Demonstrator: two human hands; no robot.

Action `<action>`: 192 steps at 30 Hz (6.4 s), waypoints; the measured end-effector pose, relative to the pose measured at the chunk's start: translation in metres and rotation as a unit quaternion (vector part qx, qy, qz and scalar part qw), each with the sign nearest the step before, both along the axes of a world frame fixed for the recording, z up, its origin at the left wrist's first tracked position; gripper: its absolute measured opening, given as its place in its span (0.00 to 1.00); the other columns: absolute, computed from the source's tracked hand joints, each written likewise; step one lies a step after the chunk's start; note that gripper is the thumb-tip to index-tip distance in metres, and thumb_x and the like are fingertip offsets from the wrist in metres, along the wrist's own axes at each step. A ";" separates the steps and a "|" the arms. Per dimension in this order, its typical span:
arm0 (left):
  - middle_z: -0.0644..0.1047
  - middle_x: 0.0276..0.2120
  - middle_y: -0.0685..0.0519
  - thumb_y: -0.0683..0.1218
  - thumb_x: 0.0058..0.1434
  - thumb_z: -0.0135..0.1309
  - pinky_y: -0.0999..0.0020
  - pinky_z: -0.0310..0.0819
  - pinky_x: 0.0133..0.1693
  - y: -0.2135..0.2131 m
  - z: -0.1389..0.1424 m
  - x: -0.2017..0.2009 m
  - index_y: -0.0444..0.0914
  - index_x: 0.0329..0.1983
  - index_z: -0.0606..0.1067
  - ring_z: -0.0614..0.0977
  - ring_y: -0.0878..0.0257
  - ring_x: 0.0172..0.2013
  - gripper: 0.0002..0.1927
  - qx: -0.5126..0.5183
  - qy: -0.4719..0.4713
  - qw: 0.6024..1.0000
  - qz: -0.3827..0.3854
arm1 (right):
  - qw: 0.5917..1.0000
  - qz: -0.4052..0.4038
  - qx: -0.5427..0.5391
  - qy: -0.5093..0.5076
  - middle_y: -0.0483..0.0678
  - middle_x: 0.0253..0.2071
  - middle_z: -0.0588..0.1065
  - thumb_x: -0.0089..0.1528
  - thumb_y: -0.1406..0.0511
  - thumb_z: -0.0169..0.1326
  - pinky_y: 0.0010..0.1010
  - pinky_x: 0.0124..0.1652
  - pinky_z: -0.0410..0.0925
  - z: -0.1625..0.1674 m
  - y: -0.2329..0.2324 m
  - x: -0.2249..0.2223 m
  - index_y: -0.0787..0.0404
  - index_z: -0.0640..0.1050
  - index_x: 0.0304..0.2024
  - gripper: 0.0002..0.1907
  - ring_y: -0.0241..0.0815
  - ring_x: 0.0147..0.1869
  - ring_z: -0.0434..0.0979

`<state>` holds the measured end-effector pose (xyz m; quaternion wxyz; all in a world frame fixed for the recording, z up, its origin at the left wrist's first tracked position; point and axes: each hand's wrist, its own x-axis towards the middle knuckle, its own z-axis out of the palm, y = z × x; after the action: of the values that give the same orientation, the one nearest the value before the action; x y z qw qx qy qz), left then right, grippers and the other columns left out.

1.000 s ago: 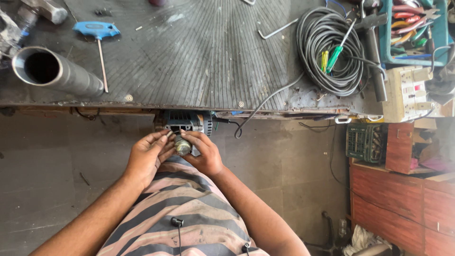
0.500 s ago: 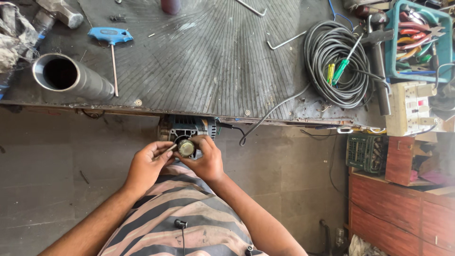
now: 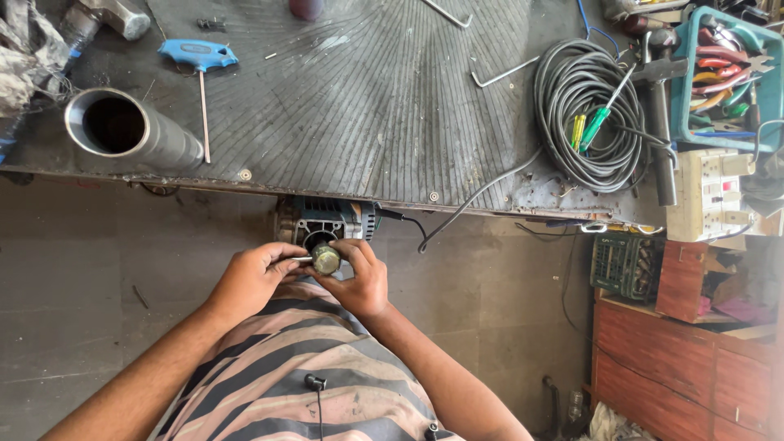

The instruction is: The person applies grease to a metal piston and to the inside of the demolition hammer cylinder, then inserts the piston into the cylinder. They use a metal sleeve to press the piston fully into the housing, then hold the tool between their legs and work on its lower end by hand.

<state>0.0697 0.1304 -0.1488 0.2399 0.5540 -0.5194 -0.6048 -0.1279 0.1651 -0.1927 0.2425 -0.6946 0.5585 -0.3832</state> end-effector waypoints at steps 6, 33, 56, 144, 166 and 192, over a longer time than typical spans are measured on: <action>0.86 0.39 0.46 0.43 0.63 0.58 0.66 0.80 0.41 -0.005 0.010 0.002 0.36 0.50 0.80 0.87 0.62 0.39 0.12 -0.038 -0.074 0.995 -0.047 | 1.000 -0.003 0.006 0.009 0.51 0.44 0.79 0.50 0.62 0.75 0.37 0.41 0.77 0.002 0.002 0.006 0.60 0.78 0.47 0.26 0.51 0.44 0.84; 0.82 0.34 0.49 0.38 0.64 0.53 0.71 0.82 0.35 -0.019 -0.013 -0.022 0.30 0.48 0.76 0.84 0.65 0.33 0.11 0.218 0.141 0.961 0.099 | 0.996 0.079 0.046 -0.002 0.50 0.55 0.77 0.54 0.65 0.69 0.38 0.50 0.77 -0.006 -0.008 -0.035 0.59 0.76 0.57 0.29 0.53 0.53 0.82; 0.80 0.28 0.49 0.48 0.72 0.48 0.69 0.73 0.29 -0.003 -0.039 -0.027 0.31 0.42 0.77 0.79 0.65 0.27 0.14 0.167 -0.056 0.984 -0.028 | 0.989 0.129 0.042 -0.052 0.43 0.58 0.77 0.57 0.60 0.66 0.35 0.49 0.75 -0.010 -0.010 -0.069 0.55 0.75 0.58 0.27 0.45 0.55 0.82; 0.84 0.35 0.46 0.43 0.68 0.52 0.68 0.76 0.40 0.001 -0.028 -0.041 0.32 0.48 0.72 0.85 0.61 0.35 0.10 0.123 -0.105 0.985 -0.066 | 0.989 0.119 0.055 -0.062 0.42 0.57 0.78 0.59 0.55 0.65 0.38 0.46 0.75 0.013 -0.006 -0.077 0.54 0.74 0.59 0.28 0.48 0.52 0.82; 0.78 0.47 0.50 0.48 0.61 0.56 0.56 0.76 0.45 -0.010 -0.038 -0.056 0.47 0.67 0.64 0.80 0.57 0.46 0.30 0.386 0.357 0.848 0.064 | 0.991 0.106 0.068 -0.054 0.43 0.55 0.79 0.58 0.58 0.65 0.37 0.47 0.75 0.013 -0.017 -0.075 0.52 0.75 0.60 0.28 0.48 0.53 0.81; 0.79 0.49 0.48 0.48 0.70 0.50 0.51 0.72 0.46 0.014 -0.052 -0.057 0.41 0.62 0.72 0.79 0.53 0.45 0.18 0.360 0.564 0.722 0.176 | 0.967 0.047 0.217 -0.124 0.49 0.49 0.82 0.61 0.67 0.64 0.35 0.55 0.74 0.011 -0.028 -0.067 0.59 0.83 0.47 0.12 0.46 0.54 0.84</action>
<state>0.0128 0.1444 -0.2003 0.3739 0.2364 0.0757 -0.8936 -0.1950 0.1373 -0.1820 0.4722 -0.5979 0.5607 -0.3242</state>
